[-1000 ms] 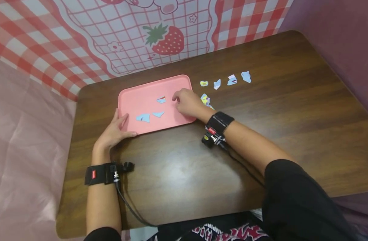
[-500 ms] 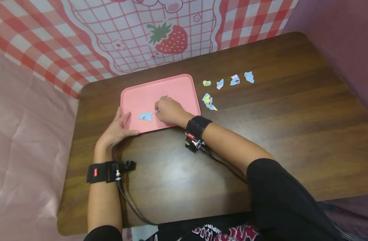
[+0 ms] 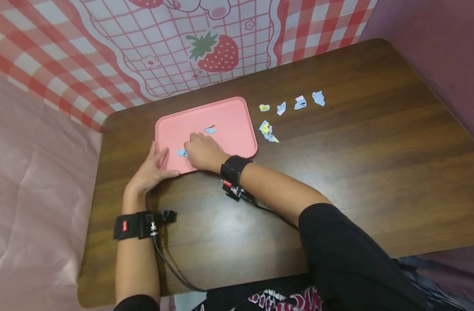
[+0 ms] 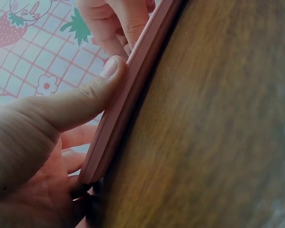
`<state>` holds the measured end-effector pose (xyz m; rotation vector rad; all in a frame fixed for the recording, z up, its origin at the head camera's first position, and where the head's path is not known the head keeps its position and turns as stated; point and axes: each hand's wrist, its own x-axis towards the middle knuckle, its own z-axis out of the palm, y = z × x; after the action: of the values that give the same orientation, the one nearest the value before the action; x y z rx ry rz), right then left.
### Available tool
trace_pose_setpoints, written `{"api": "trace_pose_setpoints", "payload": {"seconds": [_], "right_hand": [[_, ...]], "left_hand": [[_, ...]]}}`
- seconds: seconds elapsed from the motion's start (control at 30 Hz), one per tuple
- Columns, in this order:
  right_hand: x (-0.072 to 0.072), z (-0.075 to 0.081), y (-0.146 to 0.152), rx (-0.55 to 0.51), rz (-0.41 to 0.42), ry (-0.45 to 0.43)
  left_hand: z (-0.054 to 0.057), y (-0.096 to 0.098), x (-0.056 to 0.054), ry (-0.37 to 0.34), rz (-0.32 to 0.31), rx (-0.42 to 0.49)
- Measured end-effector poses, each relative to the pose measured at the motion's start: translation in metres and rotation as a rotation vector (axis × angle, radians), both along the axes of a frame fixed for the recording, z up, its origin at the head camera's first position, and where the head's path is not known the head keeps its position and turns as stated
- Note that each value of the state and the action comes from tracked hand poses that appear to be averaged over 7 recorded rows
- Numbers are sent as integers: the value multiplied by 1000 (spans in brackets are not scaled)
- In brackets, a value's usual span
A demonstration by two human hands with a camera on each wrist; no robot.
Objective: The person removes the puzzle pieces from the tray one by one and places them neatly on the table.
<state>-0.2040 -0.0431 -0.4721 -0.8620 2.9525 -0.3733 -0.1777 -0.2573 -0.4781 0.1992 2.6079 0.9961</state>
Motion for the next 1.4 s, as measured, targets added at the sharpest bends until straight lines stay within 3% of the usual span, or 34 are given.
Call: {"api": "trace_pose_setpoints", "payload": {"seconds": [0.33, 0.87, 1.23, 1.4], "right_hand": [[2, -2, -4, -183, -28, -112], [1, 4, 16, -473, -78, -122], [-2, 12, 55, -782, -253, -271], [1, 20, 81, -830, -315, -313]], "left_hand": [[-3, -1, 2, -12, 9, 31], [-3, 1, 0, -20, 12, 38], [-1, 0, 1, -10, 5, 26], [2, 0, 1, -11, 4, 28]]}}
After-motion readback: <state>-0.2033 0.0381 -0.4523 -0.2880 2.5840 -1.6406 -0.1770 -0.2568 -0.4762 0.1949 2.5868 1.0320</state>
